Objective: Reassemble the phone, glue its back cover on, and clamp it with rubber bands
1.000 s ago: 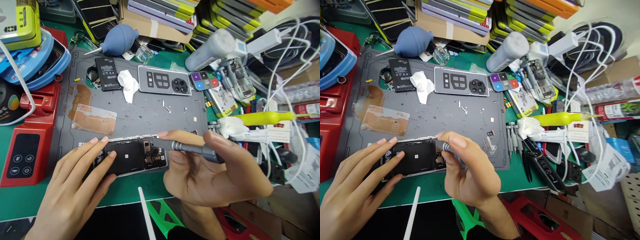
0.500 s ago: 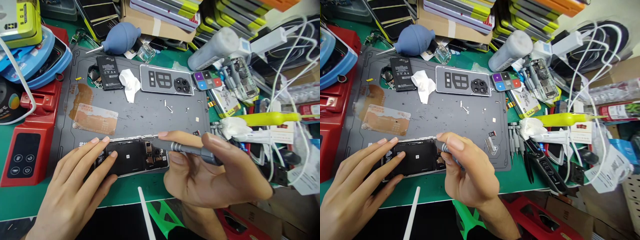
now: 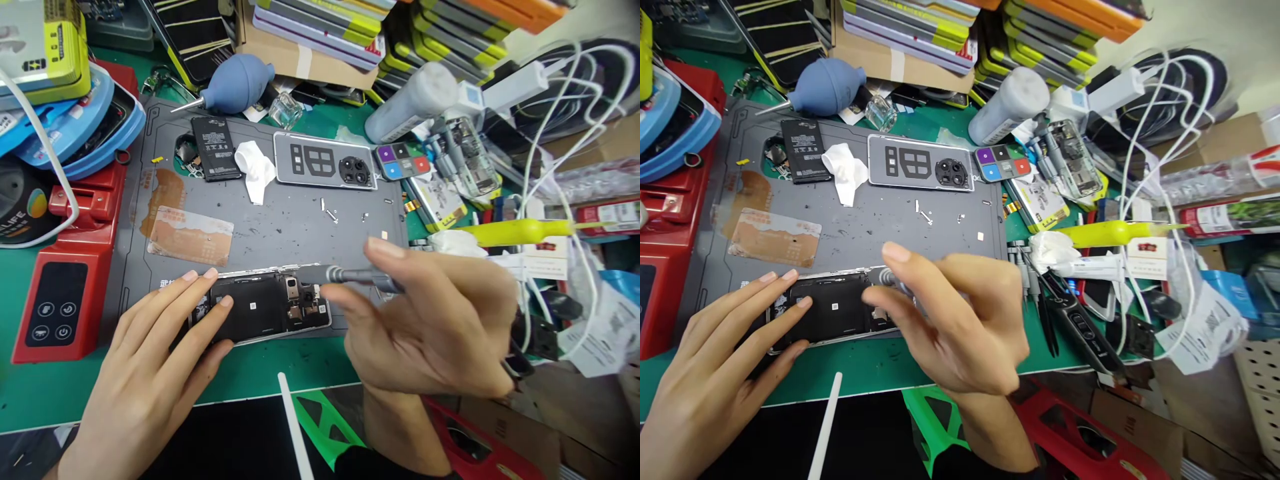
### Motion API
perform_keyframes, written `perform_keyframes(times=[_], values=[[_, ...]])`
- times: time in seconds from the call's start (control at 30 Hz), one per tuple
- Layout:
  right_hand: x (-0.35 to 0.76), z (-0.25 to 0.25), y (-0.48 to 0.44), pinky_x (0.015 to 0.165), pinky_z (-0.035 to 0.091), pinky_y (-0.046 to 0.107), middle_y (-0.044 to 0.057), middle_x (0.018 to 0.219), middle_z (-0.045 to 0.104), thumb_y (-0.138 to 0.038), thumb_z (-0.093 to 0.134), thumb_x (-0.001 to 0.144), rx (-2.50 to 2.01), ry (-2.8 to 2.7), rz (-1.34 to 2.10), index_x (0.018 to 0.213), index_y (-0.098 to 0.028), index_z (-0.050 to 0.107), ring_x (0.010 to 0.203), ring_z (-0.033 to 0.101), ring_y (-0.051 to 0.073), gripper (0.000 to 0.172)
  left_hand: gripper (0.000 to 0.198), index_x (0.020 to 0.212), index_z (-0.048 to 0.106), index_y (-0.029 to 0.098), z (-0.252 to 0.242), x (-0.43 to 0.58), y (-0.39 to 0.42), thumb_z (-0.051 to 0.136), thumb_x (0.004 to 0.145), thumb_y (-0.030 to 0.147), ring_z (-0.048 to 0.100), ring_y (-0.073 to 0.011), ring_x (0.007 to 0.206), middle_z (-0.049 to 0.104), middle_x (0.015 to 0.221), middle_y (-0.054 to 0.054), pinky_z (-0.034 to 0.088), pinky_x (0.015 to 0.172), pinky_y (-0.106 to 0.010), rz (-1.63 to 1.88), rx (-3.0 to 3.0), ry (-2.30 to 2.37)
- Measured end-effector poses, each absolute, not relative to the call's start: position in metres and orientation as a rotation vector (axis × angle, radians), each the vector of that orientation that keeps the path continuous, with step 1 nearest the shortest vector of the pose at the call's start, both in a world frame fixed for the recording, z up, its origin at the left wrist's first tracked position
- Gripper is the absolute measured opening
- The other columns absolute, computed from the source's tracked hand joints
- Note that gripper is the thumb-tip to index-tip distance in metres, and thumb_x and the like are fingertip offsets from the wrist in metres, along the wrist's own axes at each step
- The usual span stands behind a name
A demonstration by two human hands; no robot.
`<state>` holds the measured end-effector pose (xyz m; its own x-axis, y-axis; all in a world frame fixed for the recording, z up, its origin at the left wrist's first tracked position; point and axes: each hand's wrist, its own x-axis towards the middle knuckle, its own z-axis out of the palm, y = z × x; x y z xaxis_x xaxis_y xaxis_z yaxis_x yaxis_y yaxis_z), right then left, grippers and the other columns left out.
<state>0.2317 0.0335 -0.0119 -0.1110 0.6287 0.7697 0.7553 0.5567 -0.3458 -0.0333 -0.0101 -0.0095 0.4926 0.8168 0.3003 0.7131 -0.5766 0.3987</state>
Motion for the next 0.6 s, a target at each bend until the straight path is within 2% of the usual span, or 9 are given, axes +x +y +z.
perform_keyframes(times=[0.17, 0.27, 0.37, 0.43, 0.5, 0.6], values=[[0.223, -0.005, 0.044, 0.066, 0.066, 0.035, 0.004, 0.104, 0.084, -0.021, 0.077, 0.098, -1.012, -1.779, -0.291, 0.141, -0.025, 0.074, 0.082, 0.079, 0.021, 0.043, 0.044, 0.149, 0.063, 0.015, -0.01, -0.033, -0.01, 0.07, 0.105, 0.015, 0.055, -0.0312, 0.151, 0.063, 0.159, -0.014, 0.046, 0.125, -0.048, 0.704, 2.529, 1.312], [0.223, -0.003, 0.046, 0.066, 0.065, 0.034, 0.001, 0.097, 0.083, -0.02, 0.075, 0.1, -1.009, -1.767, -0.278, 0.138, -0.027, 0.076, 0.078, 0.078, 0.019, 0.038, 0.046, 0.149, 0.063, 0.015, -0.011, -0.033, -0.01, 0.07, 0.104, 0.014, 0.055, -0.0313, 0.151, 0.062, 0.16, -0.014, 0.045, 0.125, -0.049, 0.711, 2.518, 1.306], [0.226, -0.004, 0.045, 0.059, 0.061, 0.033, -0.001, 0.093, 0.083, -0.018, 0.077, 0.099, -1.023, -1.781, -0.322, 0.138, -0.032, 0.075, 0.07, 0.076, 0.018, 0.042, 0.048, 0.15, 0.062, 0.016, -0.012, -0.033, -0.01, 0.071, 0.103, 0.013, 0.055, -0.0314, 0.152, 0.06, 0.162, -0.014, 0.045, 0.126, -0.049, 0.712, 2.513, 1.307], [0.227, -0.007, 0.045, 0.058, 0.061, 0.034, 0.0, 0.099, 0.084, -0.018, 0.076, 0.099, -1.04, -1.771, -0.305, 0.14, -0.032, 0.074, 0.071, 0.077, 0.019, 0.043, 0.048, 0.15, 0.062, 0.016, -0.012, -0.033, -0.01, 0.072, 0.103, 0.013, 0.055, -0.0316, 0.152, 0.061, 0.161, -0.014, 0.045, 0.126, -0.049, 0.716, 2.515, 1.308], [0.228, -0.01, 0.045, 0.063, 0.063, 0.036, 0.002, 0.108, 0.085, -0.019, 0.075, 0.1, -1.031, -1.755, -0.293, 0.142, -0.03, 0.073, 0.076, 0.078, 0.02, 0.043, 0.047, 0.149, 0.063, 0.016, -0.011, -0.033, -0.011, 0.072, 0.103, 0.013, 0.056, -0.0313, 0.151, 0.062, 0.16, -0.014, 0.046, 0.126, -0.049, 0.727, 2.515, 1.314], [0.227, -0.01, 0.046, 0.071, 0.065, 0.038, 0.004, 0.106, 0.085, -0.023, 0.067, 0.106, -0.957, -1.781, -0.277, 0.142, -0.024, 0.073, 0.082, 0.08, 0.021, 0.036, 0.046, 0.148, 0.063, 0.017, -0.011, -0.033, -0.01, 0.071, 0.103, 0.014, 0.055, -0.0311, 0.152, 0.062, 0.16, -0.013, 0.046, 0.125, -0.049, 0.728, 2.514, 1.322]])
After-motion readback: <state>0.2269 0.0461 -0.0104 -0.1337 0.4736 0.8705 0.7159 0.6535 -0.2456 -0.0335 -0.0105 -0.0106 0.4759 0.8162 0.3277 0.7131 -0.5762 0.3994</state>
